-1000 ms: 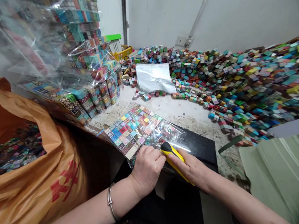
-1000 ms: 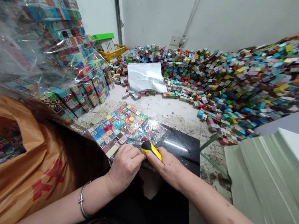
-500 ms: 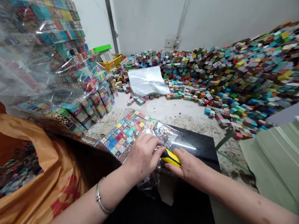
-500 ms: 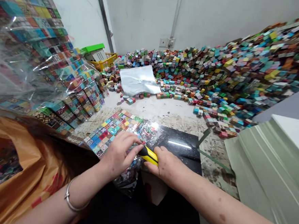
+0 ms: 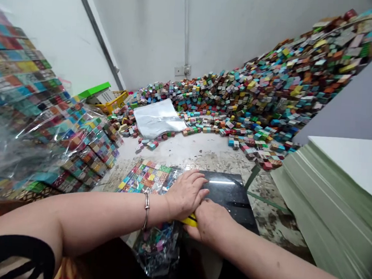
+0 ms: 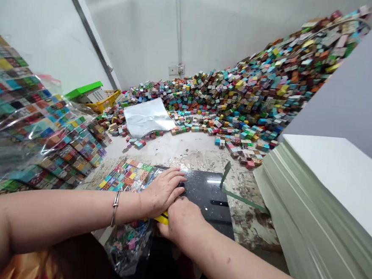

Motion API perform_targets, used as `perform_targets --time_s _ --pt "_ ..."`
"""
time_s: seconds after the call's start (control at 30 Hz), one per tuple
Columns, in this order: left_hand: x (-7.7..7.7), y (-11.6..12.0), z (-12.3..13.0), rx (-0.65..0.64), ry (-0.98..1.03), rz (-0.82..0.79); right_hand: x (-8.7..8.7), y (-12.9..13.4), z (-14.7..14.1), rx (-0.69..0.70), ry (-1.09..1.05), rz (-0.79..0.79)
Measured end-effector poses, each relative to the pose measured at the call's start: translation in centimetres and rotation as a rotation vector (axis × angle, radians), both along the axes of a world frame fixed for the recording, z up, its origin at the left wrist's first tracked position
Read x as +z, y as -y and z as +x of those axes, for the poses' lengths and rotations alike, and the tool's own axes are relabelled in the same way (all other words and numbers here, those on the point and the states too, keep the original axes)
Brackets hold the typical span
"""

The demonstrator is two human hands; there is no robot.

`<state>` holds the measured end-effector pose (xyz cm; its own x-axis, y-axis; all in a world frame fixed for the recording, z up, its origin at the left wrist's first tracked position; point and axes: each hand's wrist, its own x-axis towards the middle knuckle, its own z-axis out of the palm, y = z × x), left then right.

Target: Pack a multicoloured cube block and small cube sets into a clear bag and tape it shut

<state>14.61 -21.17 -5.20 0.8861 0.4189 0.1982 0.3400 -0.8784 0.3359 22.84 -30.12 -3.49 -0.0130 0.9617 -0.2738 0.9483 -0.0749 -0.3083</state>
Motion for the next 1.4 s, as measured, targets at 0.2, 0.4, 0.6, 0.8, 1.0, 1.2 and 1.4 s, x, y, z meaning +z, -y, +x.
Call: perform_targets --time_s 0.2,0.4,0.6,0.8,1.0,1.2,1.4 --pt "0.0 -0.1 0.3 -0.019 0.010 0.024 -1.1 0.1 0.1 0.068 0.017 0.038" --pt "0.1 -0.4 0.6 -0.037 -0.039 0.016 -2.0 0.4 0.2 0.029 -0.023 0.082" --pt "-0.6 -0.6 0.6 -0.039 -0.051 0.054 -2.0 0.4 0.4 0.029 -0.083 0.088" --pt "-0.7 -0.8 0.6 -0.041 -0.164 0.073 -3.2 1.6 1.3 0.010 -0.153 0.203" --pt "-0.7 -0.8 0.8 -0.048 -0.209 0.111 -5.3 1.4 0.9 0.000 -0.162 0.304" --pt "-1.0 -1.1 0.9 -0.071 -0.119 0.194 -6.9 0.4 -1.0 -0.134 -0.078 0.351" --pt "-0.8 -0.8 0.9 -0.067 -0.089 0.199 -5.1 1.0 -0.3 -0.072 -0.103 0.240"
